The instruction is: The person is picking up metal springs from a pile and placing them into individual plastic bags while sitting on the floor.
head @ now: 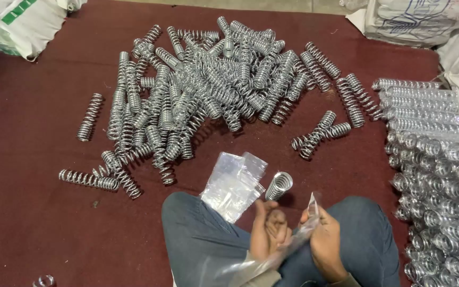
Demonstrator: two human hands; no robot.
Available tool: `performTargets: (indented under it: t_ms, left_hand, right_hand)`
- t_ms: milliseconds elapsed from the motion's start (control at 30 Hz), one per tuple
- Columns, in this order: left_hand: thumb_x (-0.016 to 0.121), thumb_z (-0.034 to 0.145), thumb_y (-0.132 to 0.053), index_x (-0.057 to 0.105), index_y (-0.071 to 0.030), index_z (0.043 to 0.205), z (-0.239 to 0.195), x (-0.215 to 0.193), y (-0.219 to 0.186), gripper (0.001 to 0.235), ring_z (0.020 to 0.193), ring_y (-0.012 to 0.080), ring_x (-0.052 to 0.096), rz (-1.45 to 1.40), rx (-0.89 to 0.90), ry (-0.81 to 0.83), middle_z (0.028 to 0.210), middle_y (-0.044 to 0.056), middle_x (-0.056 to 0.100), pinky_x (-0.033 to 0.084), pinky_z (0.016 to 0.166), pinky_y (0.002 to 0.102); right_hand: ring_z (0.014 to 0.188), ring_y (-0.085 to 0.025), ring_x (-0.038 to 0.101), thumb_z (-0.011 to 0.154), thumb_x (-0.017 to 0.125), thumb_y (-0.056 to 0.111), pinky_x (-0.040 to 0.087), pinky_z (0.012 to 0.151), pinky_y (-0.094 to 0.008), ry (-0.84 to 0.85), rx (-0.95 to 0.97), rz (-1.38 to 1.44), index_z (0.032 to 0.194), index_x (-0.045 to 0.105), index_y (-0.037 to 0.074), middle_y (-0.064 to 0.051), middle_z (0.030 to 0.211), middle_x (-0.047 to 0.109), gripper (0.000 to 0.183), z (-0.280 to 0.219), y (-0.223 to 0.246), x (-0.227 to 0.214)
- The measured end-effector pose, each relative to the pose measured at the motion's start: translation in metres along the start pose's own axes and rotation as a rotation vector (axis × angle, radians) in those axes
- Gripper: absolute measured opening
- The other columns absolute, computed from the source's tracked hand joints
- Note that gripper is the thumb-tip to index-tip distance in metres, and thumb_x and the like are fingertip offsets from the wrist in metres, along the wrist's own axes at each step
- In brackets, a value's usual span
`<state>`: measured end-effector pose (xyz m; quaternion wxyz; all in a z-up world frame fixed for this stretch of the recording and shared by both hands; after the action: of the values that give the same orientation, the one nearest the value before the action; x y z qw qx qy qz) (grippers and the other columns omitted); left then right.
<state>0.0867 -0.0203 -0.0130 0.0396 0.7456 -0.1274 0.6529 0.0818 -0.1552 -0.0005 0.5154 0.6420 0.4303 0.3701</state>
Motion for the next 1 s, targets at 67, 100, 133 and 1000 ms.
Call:
performTargets:
  t_ms: [67,100,133,1000]
  left_hand:
    - [0.054,0.105,-0.034,0.064,-0.008,0.113,0.006,-0.031,0.009,0.03,0.04,0.0087,0.043,0.162,0.028,-0.188,0.078,0.005,0.067,0.03,0.035,0.024]
    - [0.069,0.1,-0.018,0.065,-0.008,0.115,0.007,-0.054,0.01,0.019,0.045,0.0045,0.043,0.327,0.048,-0.377,0.074,0.001,0.06,0.03,0.036,0.02]
    - [0.069,0.1,-0.018,0.065,-0.008,0.115,0.007,-0.043,0.009,0.019,0.045,0.0045,0.043,0.326,0.045,-0.371,0.074,0.001,0.06,0.03,0.036,0.02]
    - [0.068,0.095,-0.031,0.07,-0.012,0.087,0.063,-0.022,-0.076,0.02,0.101,0.0164,0.06,1.185,0.21,-0.069,0.103,0.002,0.061,0.044,0.1,0.031]
  right_hand:
    - [0.06,-0.012,0.051,0.102,0.057,0.016,0.042,0.059,-0.026,0.108,-0.178,-0.078,0.082,0.065,0.006,-0.004,0.07,0.057,0.024,-0.003,0.023,0.011]
    - [0.068,-0.012,0.054,0.102,0.06,0.021,0.046,0.068,-0.024,0.206,-0.353,-0.156,0.095,0.07,0.005,-0.003,0.082,0.058,0.02,-0.009,0.041,0.02]
    - [0.068,-0.012,0.054,0.102,0.06,0.021,0.046,0.068,-0.024,0.203,-0.358,-0.158,0.095,0.07,0.005,-0.003,0.082,0.058,0.02,-0.008,0.047,0.019]
    - [0.072,-0.009,0.055,0.091,0.073,0.012,0.043,0.067,-0.024,0.436,-0.248,-0.494,0.083,0.075,0.01,0.001,0.092,0.064,0.008,0.059,0.068,0.051]
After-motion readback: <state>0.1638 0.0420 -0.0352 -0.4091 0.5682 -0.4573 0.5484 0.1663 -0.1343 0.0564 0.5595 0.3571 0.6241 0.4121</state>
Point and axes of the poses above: each hand's wrist, its own z-axis towards the middle knuckle, its own x-axis out of the palm, y = z × x, the point moved 9 cm from there along z, towards the middle knuckle
